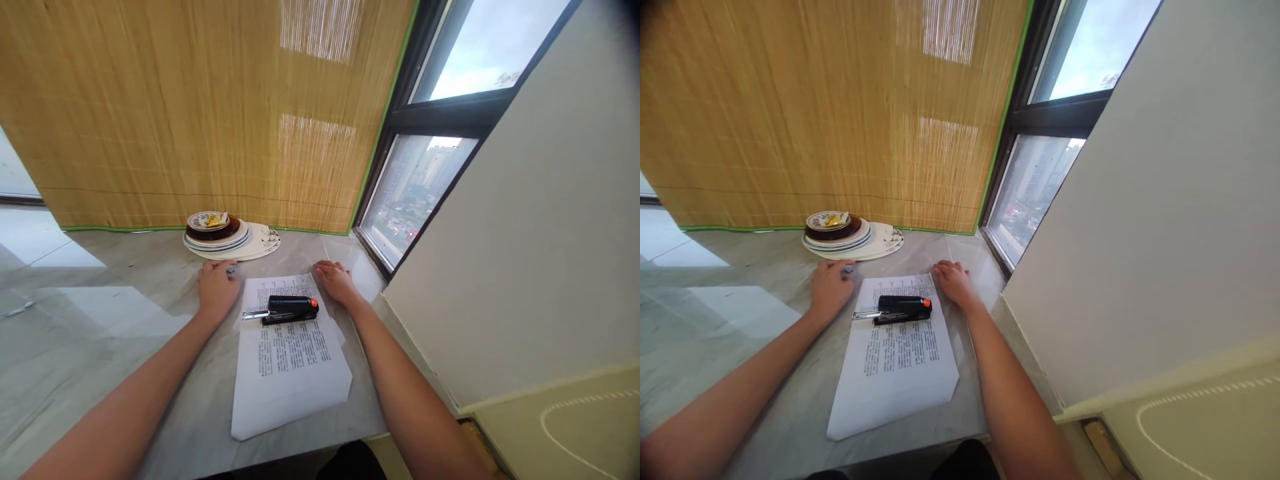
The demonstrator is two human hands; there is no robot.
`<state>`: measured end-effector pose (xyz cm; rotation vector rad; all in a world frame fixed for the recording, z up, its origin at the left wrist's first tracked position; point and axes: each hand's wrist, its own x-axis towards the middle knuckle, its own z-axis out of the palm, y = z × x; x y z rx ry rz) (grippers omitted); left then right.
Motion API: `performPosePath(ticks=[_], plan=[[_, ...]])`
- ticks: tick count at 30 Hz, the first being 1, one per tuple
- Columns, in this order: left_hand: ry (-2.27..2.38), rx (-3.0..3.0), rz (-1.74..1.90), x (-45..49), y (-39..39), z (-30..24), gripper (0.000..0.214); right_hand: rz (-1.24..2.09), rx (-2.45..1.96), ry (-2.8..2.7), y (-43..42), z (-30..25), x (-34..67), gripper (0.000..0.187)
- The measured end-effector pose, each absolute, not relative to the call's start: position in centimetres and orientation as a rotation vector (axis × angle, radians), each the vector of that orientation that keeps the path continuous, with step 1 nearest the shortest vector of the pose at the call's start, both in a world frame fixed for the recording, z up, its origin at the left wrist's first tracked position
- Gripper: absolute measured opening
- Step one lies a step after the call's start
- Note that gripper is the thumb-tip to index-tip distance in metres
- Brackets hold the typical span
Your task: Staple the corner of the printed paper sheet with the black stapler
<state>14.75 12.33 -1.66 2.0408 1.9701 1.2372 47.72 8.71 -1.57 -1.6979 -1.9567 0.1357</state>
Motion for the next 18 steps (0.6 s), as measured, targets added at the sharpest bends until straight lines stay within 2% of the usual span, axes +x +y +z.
performPosePath(ticks=[3,5,8,11,13,15,18], plan=[[2.062,2.15,0.96,15.0,12.2,-2.0,0.037,0.12,-1.68,-1.995,8.5,-1.9,47.5,0.029],[2.075,2.178,0.9,15.0,12.2,-2.1,0.036,0.111,-1.639,-1.977,8.3,-1.4,46.6,0.029],[2.075,2.21,0.896,14.9,12.0,-1.9,0.035,0.142,-1.472,-1.97,7.3,0.1,44.9,0.032],[2.077,2.227,0.89,15.0,11.7,-1.8,0.031,0.366,-1.042,-2.209,5.8,1.7,43.1,0.034],[2.079,2.234,0.907,15.0,11.7,-1.8,0.029,0.481,-0.811,-2.376,4.7,2.2,42.1,0.047],[2.029,2.242,0.952,15.0,11.9,-1.8,0.025,0.481,-0.808,-2.452,4.0,2.1,41.5,0.057],[1.843,2.176,1.11,15.1,12.3,-1.7,0.019,0.43,-0.923,-2.382,3.8,1.2,41.2,0.045]])
